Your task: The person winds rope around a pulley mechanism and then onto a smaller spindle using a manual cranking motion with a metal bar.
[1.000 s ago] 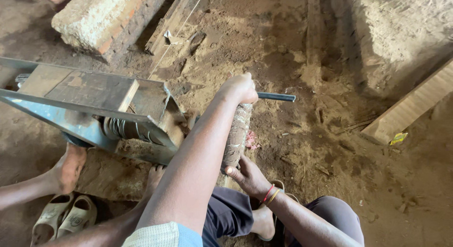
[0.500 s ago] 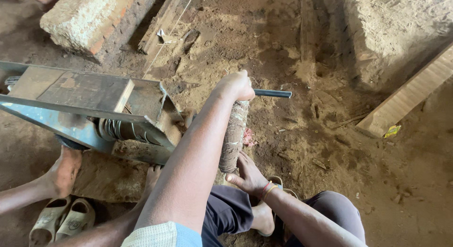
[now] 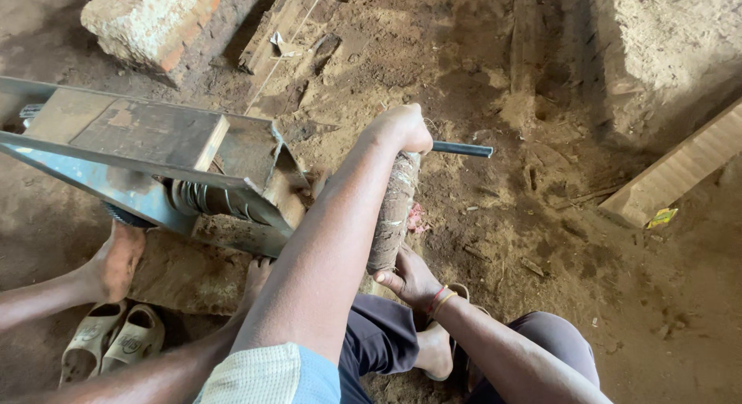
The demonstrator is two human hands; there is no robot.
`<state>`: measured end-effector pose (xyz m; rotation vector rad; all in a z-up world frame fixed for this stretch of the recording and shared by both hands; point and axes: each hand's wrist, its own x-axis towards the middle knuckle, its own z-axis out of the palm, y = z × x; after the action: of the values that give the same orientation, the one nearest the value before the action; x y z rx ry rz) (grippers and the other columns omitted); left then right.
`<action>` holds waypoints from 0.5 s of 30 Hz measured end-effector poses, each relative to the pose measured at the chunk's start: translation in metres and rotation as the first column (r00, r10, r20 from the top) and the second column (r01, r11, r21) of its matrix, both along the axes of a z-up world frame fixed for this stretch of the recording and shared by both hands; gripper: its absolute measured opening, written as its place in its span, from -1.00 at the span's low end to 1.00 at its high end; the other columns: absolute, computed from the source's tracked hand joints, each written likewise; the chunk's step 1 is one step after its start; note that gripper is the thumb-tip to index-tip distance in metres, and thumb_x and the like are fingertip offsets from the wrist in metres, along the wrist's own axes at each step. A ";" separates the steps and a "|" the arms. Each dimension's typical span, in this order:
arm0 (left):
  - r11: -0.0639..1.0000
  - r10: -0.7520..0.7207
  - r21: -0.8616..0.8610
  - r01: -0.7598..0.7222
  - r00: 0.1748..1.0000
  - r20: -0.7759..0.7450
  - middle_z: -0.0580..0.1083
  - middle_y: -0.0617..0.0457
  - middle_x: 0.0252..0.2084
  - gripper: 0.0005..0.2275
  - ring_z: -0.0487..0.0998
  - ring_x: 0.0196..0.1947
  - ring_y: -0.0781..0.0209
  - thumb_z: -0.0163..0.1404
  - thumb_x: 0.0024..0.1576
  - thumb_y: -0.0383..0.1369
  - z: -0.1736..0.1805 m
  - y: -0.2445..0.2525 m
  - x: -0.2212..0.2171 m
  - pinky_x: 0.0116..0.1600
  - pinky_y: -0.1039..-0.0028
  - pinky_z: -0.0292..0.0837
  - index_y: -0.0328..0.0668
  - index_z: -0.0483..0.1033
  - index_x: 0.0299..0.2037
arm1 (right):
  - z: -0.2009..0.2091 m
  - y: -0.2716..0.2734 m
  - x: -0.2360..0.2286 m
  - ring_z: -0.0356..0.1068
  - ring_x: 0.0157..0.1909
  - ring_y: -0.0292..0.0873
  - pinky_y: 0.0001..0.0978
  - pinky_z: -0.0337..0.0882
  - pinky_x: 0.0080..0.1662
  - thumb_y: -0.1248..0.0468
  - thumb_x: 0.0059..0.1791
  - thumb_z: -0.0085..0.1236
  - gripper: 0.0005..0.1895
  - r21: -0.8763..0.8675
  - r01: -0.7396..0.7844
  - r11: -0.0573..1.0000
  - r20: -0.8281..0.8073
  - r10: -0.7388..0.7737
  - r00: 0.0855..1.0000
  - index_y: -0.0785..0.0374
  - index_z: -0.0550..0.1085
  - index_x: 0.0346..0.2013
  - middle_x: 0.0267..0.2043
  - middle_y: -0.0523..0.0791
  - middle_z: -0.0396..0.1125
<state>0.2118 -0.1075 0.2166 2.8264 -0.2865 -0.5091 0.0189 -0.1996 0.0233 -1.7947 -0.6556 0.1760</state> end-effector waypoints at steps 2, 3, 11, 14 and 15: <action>1.000 -0.006 0.030 0.007 1.000 -0.024 0.55 -0.28 0.01 -0.61 0.62 0.01 -0.11 0.20 -0.02 -0.31 0.000 -0.003 0.005 0.13 0.22 0.54 -0.35 0.59 0.00 | 0.006 0.002 -0.002 0.22 0.46 0.04 -0.13 0.25 0.36 -0.42 -0.06 0.07 0.07 0.025 0.001 1.000 -0.033 0.000 0.999 0.39 0.19 0.38 0.40 0.13 0.22; 0.999 -0.008 0.046 0.010 0.999 -0.037 0.55 -0.28 0.02 -0.61 0.61 0.01 -0.10 0.20 -0.03 -0.30 -0.001 -0.003 0.007 0.13 0.22 0.53 -0.34 0.59 0.00 | 0.010 0.002 -0.003 0.23 0.45 0.04 -0.13 0.27 0.34 -0.43 -0.08 0.07 0.09 0.045 -0.005 0.999 -0.069 0.008 0.998 0.39 0.18 0.39 0.39 0.12 0.22; 0.999 -0.004 0.052 0.010 0.995 -0.097 0.56 -0.22 0.06 -0.62 0.64 -0.01 -0.05 0.16 -0.06 -0.34 0.002 -0.003 0.011 0.12 0.24 0.54 -0.30 0.64 -0.02 | 0.009 0.007 -0.002 0.31 0.36 -0.04 -0.16 0.33 0.30 -0.44 -0.12 0.11 0.11 0.118 0.002 0.993 -0.126 0.013 0.992 0.41 0.21 0.35 0.30 0.10 0.31; 0.999 0.033 0.018 -0.032 0.997 -0.074 0.56 -0.23 0.05 -0.62 0.63 0.01 -0.09 0.15 -0.09 -0.34 0.005 0.000 0.006 0.13 0.21 0.53 -0.27 0.64 -0.04 | 0.006 0.008 -0.001 0.33 0.34 -0.04 -0.17 0.34 0.29 -0.43 -0.13 0.13 0.10 0.160 -0.015 0.987 -0.161 0.041 0.986 0.41 0.21 0.34 0.28 0.10 0.33; 0.999 0.040 0.001 -0.040 0.997 -0.064 0.56 -0.24 0.05 -0.63 0.62 0.02 -0.10 0.14 -0.10 -0.35 0.004 -0.001 0.006 0.13 0.19 0.53 -0.26 0.65 -0.05 | 0.005 0.008 -0.003 0.32 0.34 -0.03 -0.16 0.33 0.30 -0.43 -0.11 0.14 0.10 0.197 -0.022 0.980 -0.178 0.058 0.982 0.42 0.20 0.34 0.29 0.11 0.32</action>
<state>0.2179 -0.1087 0.2211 2.8029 -0.2175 -0.5894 0.0158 -0.1917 0.0288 -1.5569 -0.5578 0.2911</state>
